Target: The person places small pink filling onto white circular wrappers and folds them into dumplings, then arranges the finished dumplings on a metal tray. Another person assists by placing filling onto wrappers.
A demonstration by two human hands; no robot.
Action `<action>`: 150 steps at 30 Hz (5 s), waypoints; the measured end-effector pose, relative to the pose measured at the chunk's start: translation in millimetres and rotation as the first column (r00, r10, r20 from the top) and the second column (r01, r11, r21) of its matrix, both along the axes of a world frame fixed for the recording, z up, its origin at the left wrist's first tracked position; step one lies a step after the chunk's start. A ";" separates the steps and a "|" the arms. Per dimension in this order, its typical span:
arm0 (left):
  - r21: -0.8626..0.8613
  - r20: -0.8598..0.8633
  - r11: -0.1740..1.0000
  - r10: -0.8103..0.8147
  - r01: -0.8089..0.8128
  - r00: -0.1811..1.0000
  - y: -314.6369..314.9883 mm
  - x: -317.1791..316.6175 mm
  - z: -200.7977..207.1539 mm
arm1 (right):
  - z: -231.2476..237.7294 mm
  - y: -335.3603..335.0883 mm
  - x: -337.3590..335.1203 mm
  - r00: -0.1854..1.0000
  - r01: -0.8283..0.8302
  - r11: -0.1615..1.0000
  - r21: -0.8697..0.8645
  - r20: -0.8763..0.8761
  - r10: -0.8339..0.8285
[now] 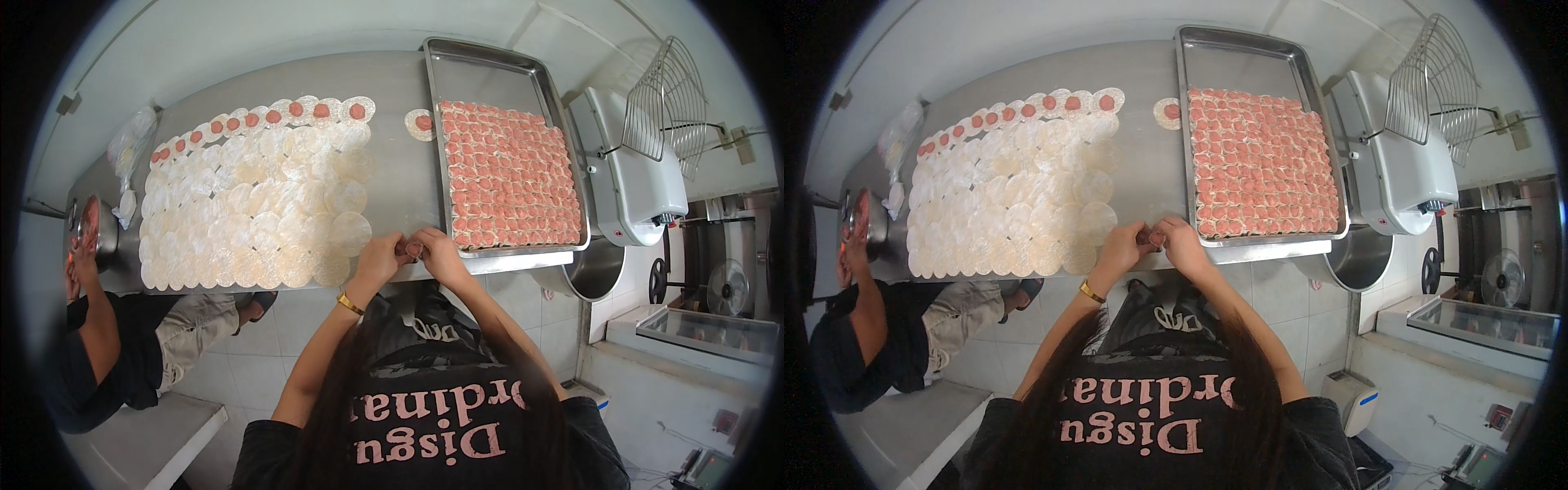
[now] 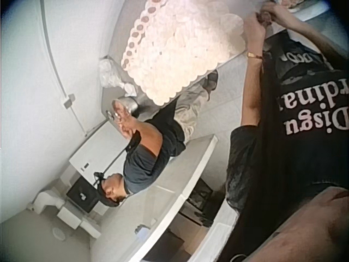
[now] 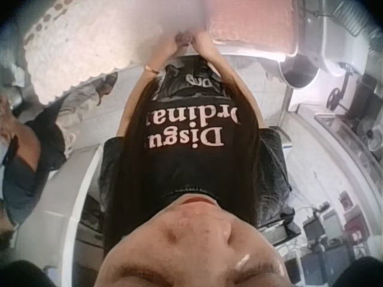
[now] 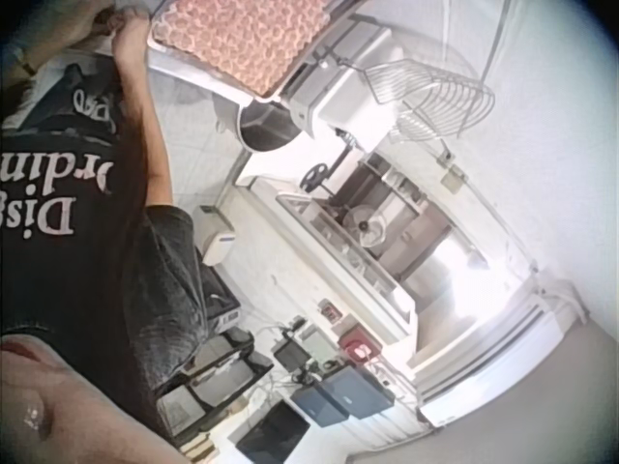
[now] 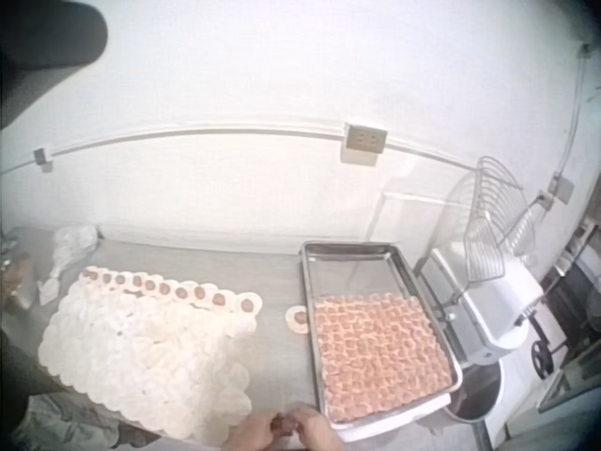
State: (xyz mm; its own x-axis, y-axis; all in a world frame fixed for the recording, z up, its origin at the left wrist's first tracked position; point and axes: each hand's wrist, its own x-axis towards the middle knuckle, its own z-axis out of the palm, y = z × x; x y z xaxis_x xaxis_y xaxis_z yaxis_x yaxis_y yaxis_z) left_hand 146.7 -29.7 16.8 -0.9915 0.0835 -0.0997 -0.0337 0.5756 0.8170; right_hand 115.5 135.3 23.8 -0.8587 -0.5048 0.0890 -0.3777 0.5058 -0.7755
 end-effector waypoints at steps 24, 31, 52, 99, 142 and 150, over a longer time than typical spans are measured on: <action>0.069 -0.041 0.996 0.057 -0.054 0.998 4.3 4.4 -9.6 | -4.0 -2.9 0.7 0.984 0.107 0.979 0.174 -0.158 -0.080; -0.009 -0.067 0.998 0.061 -0.061 0.996 4.5 7.9 -4.7 | 2.6 2.3 -5.7 0.999 0.018 0.994 0.112 -0.052 -0.012; 0.077 -0.047 0.950 0.308 -0.304 0.950 -21.7 -27.7 5.0 | 9.0 14.7 -24.6 0.973 -0.229 0.973 0.008 0.006 0.229; -0.293 -0.232 0.746 0.552 -0.599 0.801 39.1 -227.9 -21.3 | 24.9 288.7 -402.0 0.999 -0.039 0.843 0.536 -0.006 0.051; 0.848 0.466 0.050 0.404 -0.527 0.787 13.0 -36.2 20.2 | 7.8 -15.7 -74.2 0.628 0.447 0.750 -0.487 0.768 0.125; 0.016 -0.059 0.872 0.490 -0.490 0.870 2.9 11.7 -15.9 | -43.0 -18.7 -11.0 0.761 0.406 0.900 -0.159 0.604 -0.236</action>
